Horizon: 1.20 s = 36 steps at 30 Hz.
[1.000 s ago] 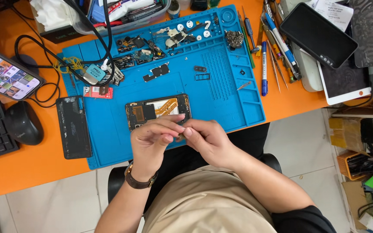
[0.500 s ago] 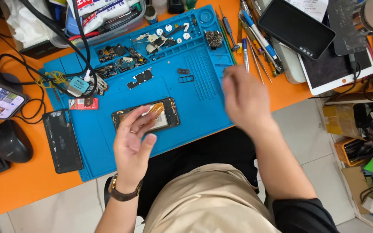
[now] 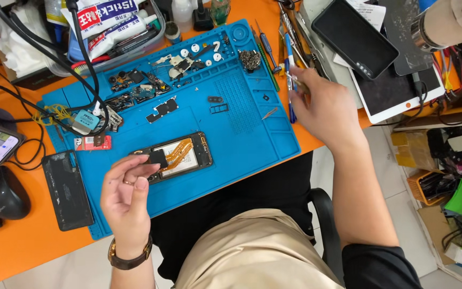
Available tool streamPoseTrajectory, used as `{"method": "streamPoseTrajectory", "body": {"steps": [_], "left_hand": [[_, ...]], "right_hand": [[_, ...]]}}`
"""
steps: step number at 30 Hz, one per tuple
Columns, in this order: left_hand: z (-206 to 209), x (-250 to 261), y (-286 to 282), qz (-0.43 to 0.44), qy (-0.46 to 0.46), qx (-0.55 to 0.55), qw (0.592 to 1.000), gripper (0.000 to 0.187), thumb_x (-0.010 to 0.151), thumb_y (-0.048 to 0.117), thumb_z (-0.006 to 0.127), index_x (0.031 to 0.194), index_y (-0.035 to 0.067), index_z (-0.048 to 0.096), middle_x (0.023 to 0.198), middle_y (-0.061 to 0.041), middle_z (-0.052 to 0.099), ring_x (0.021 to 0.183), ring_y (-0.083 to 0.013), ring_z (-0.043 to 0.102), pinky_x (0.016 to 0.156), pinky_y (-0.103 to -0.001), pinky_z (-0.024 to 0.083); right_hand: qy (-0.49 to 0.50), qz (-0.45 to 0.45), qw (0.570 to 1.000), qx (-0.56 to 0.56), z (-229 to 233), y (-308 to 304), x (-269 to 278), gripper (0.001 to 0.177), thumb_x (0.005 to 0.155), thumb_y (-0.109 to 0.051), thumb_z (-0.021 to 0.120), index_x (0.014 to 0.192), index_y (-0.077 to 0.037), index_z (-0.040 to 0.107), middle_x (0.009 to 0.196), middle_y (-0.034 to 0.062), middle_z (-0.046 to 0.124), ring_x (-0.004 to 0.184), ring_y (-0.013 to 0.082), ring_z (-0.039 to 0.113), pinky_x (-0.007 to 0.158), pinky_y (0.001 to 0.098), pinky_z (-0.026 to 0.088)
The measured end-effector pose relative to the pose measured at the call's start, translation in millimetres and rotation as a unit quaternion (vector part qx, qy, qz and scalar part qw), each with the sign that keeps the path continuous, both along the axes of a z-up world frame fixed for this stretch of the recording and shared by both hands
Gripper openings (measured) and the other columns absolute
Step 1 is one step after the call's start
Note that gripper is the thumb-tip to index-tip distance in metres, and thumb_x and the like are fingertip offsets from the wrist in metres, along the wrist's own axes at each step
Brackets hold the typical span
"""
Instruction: The person disassembles a smartphone on a blue mat, using a screwdriver to remove screws and a prying tool to separate components. They handle the phone, screws, and internal parts, occasionally using a computer mouse and keyboard.
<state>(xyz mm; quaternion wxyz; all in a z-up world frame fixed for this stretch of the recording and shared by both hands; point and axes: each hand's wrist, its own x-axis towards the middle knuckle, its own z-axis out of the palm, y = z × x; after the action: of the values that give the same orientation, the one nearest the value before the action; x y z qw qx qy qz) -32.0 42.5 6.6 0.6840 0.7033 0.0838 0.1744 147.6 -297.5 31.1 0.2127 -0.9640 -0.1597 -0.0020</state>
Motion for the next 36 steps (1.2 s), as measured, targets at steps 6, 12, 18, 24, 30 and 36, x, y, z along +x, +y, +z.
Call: {"method": "streamPoseTrajectory", "body": {"steps": [6, 12, 18, 24, 30, 36], "left_hand": [[-3.9, -6.9, 6.8, 0.028, 0.016, -0.005, 0.999, 0.03, 0.102, 0.018, 0.061, 0.126, 0.001, 0.056, 0.126, -0.019, 0.064, 0.103, -0.0304, 0.072, 0.099, -0.039, 0.062], [-3.3, -14.3, 16.0, 0.038, -0.011, 0.054, 0.998, 0.024, 0.105, 0.015, 0.059, 0.124, 0.001, 0.057, 0.123, -0.018, 0.065, 0.102, -0.0308, 0.074, 0.098, -0.038, 0.062], [3.3, -19.3, 16.5, 0.053, -0.021, 0.276, 0.959, 0.018, 0.104, 0.013, 0.061, 0.112, -0.002, 0.066, 0.112, -0.018, 0.069, 0.107, -0.0312, 0.068, 0.096, -0.041, 0.058], [-8.1, -17.7, 9.7, -0.077, -0.057, 0.513, 0.853, 0.025, 0.098, 0.024, 0.073, 0.121, 0.015, 0.07, 0.136, -0.011, 0.064, 0.129, -0.0329, 0.062, 0.115, -0.056, 0.046], [-11.4, -11.2, -2.7, -0.101, -0.057, 0.569, 0.814, 0.041, 0.102, 0.043, 0.068, 0.131, 0.014, 0.068, 0.152, -0.011, 0.054, 0.14, -0.0302, 0.054, 0.119, -0.055, 0.038], [-14.9, -15.9, -2.9, -0.103, -0.061, 0.534, 0.837, 0.036, 0.105, 0.037, 0.067, 0.131, 0.012, 0.063, 0.151, -0.014, 0.052, 0.142, -0.0311, 0.052, 0.121, -0.056, 0.039]], "right_hand": [[-0.011, 0.039, 0.998, -0.044, -12.2, 6.3, -11.6, 0.011, 0.102, -0.022, 0.059, 0.105, -0.011, 0.058, 0.124, -0.0012, 0.077, 0.061, 0.0349, 0.065, 0.048, 0.0484, 0.045], [0.006, -0.031, 0.999, -0.012, 0.7, 3.9, -12.0, 0.031, 0.097, -0.03, 0.074, 0.092, -0.009, 0.051, 0.161, -0.0002, 0.056, 0.095, 0.0322, 0.073, 0.059, 0.0473, 0.047], [-0.098, -0.016, 0.995, 0.028, -4.6, -16.0, -11.2, 0.038, 0.101, -0.02, 0.078, 0.091, -0.004, 0.045, 0.159, 0.0179, 0.057, 0.134, 0.0395, 0.062, 0.084, 0.0525, 0.047], [0.057, -0.09, 0.984, -0.143, -2.7, -18.5, -32.5, 0.037, 0.102, -0.034, 0.072, 0.094, -0.006, 0.049, 0.09, 0.0146, 0.059, 0.075, 0.0444, 0.057, 0.07, 0.0514, 0.043], [-0.121, -0.074, 0.983, -0.119, -42.8, -25.6, -21.6, 0.033, 0.112, -0.028, 0.087, 0.105, -0.002, 0.066, 0.108, 0.0178, 0.066, 0.089, 0.0446, 0.064, 0.068, 0.0573, 0.046], [-0.029, -0.056, 0.997, -0.037, -59.0, -27.8, -22.0, 0.03, 0.131, -0.015, 0.074, 0.108, -0.002, 0.058, 0.097, 0.0145, 0.066, 0.084, 0.0374, 0.063, 0.073, 0.0512, 0.044]]}}
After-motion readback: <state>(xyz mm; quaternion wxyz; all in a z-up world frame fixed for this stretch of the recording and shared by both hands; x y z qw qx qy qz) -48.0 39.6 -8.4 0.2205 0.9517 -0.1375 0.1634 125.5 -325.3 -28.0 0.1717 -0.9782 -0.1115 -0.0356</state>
